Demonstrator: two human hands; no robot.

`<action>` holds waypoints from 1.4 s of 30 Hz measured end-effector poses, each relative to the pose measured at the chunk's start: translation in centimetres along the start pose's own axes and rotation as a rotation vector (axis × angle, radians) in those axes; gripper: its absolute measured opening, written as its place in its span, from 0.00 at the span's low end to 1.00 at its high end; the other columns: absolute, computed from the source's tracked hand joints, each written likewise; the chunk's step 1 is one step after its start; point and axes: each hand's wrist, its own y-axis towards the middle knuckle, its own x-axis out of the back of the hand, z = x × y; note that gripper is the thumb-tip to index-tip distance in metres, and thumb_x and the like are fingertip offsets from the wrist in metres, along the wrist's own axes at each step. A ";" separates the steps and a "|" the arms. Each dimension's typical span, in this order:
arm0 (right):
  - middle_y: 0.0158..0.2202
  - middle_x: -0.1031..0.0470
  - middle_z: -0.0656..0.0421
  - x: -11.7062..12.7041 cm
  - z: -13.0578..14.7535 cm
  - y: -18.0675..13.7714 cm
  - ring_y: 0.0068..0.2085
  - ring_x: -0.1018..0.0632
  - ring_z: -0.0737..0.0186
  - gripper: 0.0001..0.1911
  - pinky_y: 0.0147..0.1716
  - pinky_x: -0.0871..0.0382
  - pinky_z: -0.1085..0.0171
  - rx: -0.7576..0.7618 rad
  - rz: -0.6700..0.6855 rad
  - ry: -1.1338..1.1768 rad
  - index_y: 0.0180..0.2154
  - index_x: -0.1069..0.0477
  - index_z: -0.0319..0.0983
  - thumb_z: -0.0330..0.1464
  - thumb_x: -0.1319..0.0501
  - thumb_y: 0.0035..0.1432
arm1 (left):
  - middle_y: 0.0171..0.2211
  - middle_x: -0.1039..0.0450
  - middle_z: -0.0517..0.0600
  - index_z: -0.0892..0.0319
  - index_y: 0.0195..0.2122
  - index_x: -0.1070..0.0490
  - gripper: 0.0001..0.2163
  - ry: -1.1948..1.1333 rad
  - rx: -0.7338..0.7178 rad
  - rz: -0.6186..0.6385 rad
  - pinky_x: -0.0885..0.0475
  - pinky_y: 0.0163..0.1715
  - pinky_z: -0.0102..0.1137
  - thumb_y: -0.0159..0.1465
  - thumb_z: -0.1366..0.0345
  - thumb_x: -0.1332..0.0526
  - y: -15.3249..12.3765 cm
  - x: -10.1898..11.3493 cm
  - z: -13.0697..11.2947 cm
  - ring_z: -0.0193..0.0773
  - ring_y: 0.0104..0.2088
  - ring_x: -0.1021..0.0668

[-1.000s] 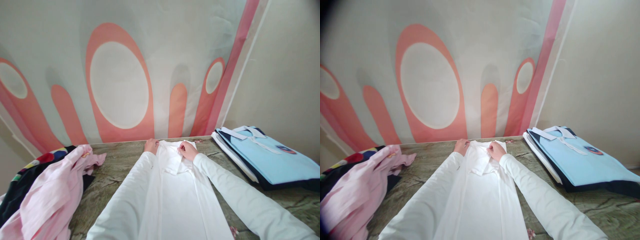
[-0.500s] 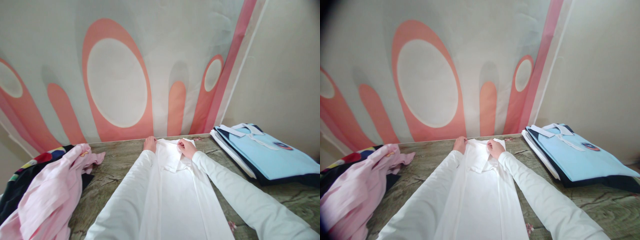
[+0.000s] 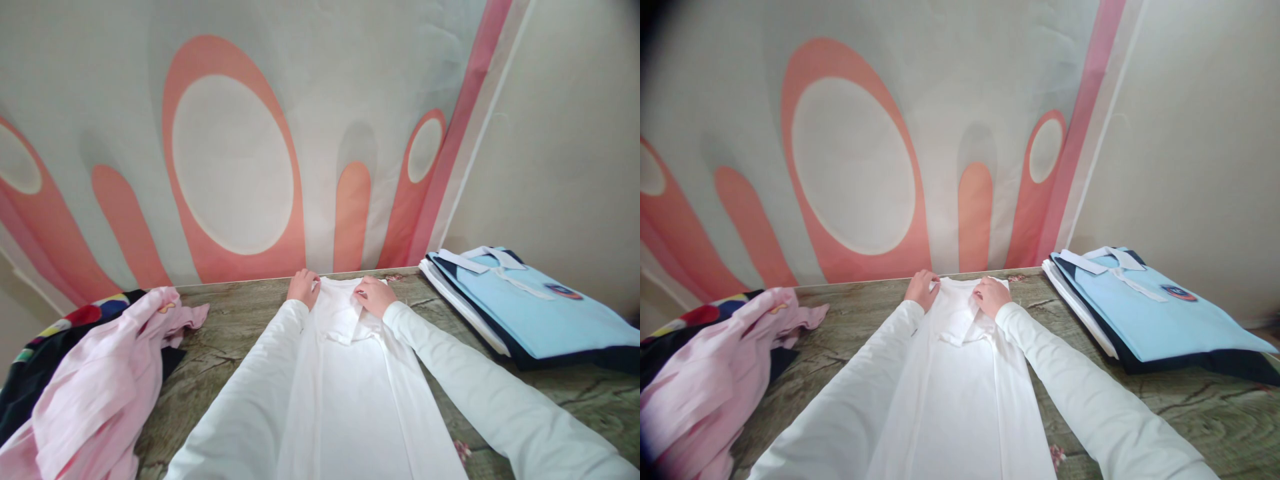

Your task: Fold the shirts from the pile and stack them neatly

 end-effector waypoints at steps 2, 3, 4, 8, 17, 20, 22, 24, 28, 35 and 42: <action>0.34 0.30 0.55 0.1 0.2 0.0 0.40 0.30 0.60 0.12 0.40 0.41 0.65 0.028 0.033 -0.036 0.33 0.25 0.40 0.35 0.47 0.57 | 0.36 0.34 0.52 0.58 0.33 0.32 0.05 0.008 -0.069 0.027 0.37 0.43 0.36 0.59 0.65 0.46 -0.3 0.2 -0.6 0.42 0.41 0.31; 0.35 0.30 0.55 0.1 0.2 0.0 0.40 0.30 0.60 0.13 0.41 0.42 0.65 0.034 0.045 -0.055 0.33 0.25 0.40 0.35 0.47 0.57 | 0.35 0.34 0.52 0.58 0.32 0.32 0.05 0.007 -0.091 0.041 0.37 0.43 0.36 0.59 0.65 0.46 -0.4 0.2 -0.9 0.42 0.40 0.31; 0.35 0.29 0.55 0.1 0.3 0.1 0.40 0.30 0.59 0.13 0.41 0.42 0.64 0.036 0.053 -0.079 0.33 0.25 0.40 0.36 0.48 0.57 | 0.35 0.34 0.52 0.59 0.32 0.32 0.05 0.003 -0.109 0.053 0.36 0.42 0.35 0.59 0.64 0.45 -0.6 0.1 -1.1 0.42 0.40 0.31; 0.34 0.28 0.54 0.2 0.5 0.2 0.38 0.30 0.58 0.15 0.39 0.42 0.63 0.028 0.076 -0.166 0.33 0.25 0.40 0.36 0.49 0.58 | 0.37 0.34 0.53 0.60 0.35 0.32 0.07 -0.025 -0.163 0.087 0.36 0.44 0.34 0.58 0.63 0.44 -1.0 -0.3 -1.6 0.41 0.41 0.31; 0.33 0.29 0.52 0.3 1.4 0.6 0.38 0.30 0.57 0.13 0.40 0.45 0.60 0.012 0.063 -0.235 0.29 0.26 0.36 0.32 0.49 0.56 | 0.39 0.33 0.54 0.61 0.36 0.31 0.10 -0.061 -0.157 0.126 0.34 0.43 0.35 0.57 0.60 0.43 -1.2 -0.9 -1.2 0.42 0.40 0.30; 0.33 0.29 0.53 0.4 1.5 0.7 0.38 0.30 0.57 0.12 0.40 0.45 0.60 0.017 0.053 -0.243 0.29 0.27 0.36 0.31 0.48 0.55 | 0.40 0.33 0.54 0.61 0.37 0.31 0.11 -0.055 -0.147 0.119 0.34 0.43 0.35 0.57 0.60 0.43 -1.3 -1.1 -1.2 0.42 0.41 0.30; 0.35 0.30 0.53 0.5 1.4 0.8 0.39 0.30 0.57 0.11 0.40 0.45 0.61 0.001 0.036 -0.241 0.29 0.28 0.36 0.30 0.48 0.55 | 0.40 0.33 0.53 0.60 0.37 0.31 0.12 -0.043 -0.124 0.117 0.34 0.43 0.35 0.56 0.59 0.43 -1.3 -1.2 -1.2 0.42 0.41 0.30; 0.37 0.30 0.53 0.5 1.3 0.8 0.38 0.30 0.58 0.10 0.38 0.44 0.62 -0.045 0.025 -0.199 0.32 0.30 0.37 0.31 0.49 0.55 | 0.41 0.34 0.53 0.59 0.38 0.32 0.12 -0.032 -0.097 0.120 0.34 0.43 0.35 0.56 0.58 0.42 -1.4 -1.2 -1.2 0.42 0.42 0.30; 0.38 0.30 0.53 0.4 1.0 0.9 0.36 0.29 0.61 0.09 0.33 0.44 0.65 -0.135 0.078 -0.052 0.36 0.34 0.36 0.31 0.50 0.56 | 0.42 0.35 0.52 0.58 0.40 0.33 0.13 -0.022 -0.063 0.139 0.34 0.41 0.36 0.56 0.58 0.42 -1.5 -0.9 -1.4 0.43 0.43 0.31; 0.34 0.27 0.55 0.5 0.4 1.2 0.38 0.28 0.62 0.12 0.33 0.44 0.67 -0.153 0.125 -0.002 0.38 0.34 0.37 0.32 0.54 0.60 | 0.44 0.35 0.52 0.58 0.43 0.34 0.16 -0.008 -0.034 0.151 0.34 0.44 0.37 0.56 0.57 0.42 -1.5 -0.8 -1.6 0.43 0.45 0.32; 0.36 0.26 0.57 0.4 -0.1 1.1 0.39 0.28 0.61 0.12 0.32 0.43 0.66 -0.173 0.158 -0.019 0.36 0.32 0.41 0.34 0.53 0.59 | 0.51 0.38 0.52 0.55 0.48 0.35 0.20 0.077 0.015 0.216 0.39 0.48 0.41 0.58 0.52 0.47 -1.6 -1.0 -1.5 0.45 0.51 0.37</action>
